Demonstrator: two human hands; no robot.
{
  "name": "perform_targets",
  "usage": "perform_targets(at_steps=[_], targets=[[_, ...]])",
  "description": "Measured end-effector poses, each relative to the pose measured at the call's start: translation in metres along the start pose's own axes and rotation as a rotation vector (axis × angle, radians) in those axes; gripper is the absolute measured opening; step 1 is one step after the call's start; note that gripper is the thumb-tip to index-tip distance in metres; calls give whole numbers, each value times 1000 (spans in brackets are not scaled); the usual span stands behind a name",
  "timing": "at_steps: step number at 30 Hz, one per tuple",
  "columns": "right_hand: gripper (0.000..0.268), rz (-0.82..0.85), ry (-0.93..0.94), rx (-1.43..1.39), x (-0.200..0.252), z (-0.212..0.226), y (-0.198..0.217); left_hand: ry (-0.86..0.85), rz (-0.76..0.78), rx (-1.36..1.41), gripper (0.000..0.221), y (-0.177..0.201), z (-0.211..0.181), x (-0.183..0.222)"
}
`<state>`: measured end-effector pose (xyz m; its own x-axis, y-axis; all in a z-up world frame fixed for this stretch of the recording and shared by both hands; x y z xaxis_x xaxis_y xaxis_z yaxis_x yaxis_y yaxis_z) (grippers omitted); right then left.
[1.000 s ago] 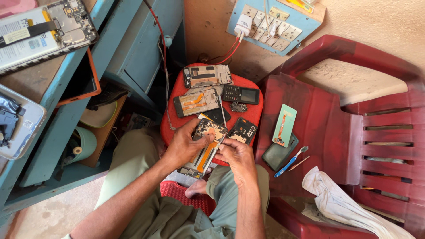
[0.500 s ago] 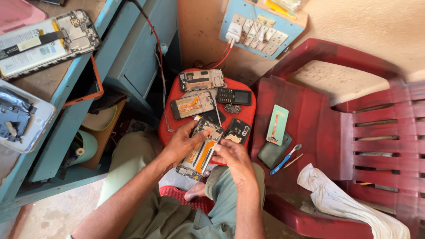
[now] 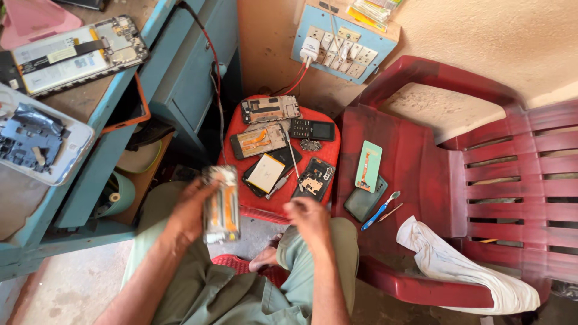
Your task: The person uses a screwdriver to remove screws from a disassembled smartphone chassis. They then carefully detach the motherboard and other internal components. Finally, they reassemble the phone, insert the battery, and power it on to verify the repair.
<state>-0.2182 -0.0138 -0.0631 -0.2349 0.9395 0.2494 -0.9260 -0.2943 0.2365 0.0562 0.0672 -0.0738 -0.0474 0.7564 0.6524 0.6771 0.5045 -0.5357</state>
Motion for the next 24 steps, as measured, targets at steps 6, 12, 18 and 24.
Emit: perform_targets(at_steps=[6,12,18,24], targets=[[36,-167,333,530,-34,6,-46,24,103,183,29,0,-8,-16],[67,-179,324,955,-62,49,-99,31,205,170,30,-12,-8,-23],[76,-63,120,1058,-77,51,-113,84,292,246,46,0,-10,-47],[81,-35,107,1106,-86,39,-121,13,263,163,36,5,-11,-51]])
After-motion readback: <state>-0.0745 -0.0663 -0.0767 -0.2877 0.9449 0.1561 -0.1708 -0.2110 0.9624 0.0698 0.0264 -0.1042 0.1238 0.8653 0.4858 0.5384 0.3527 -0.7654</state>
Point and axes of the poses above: each hand's wrist, its own x-axis away from the middle knuckle, its own y-axis out of the back of the hand, z = x × y, the point moved 2 cm from there along -x, towards the middle knuckle, and after that the axes turned 11 degrees about y, right-handed, at the moved point
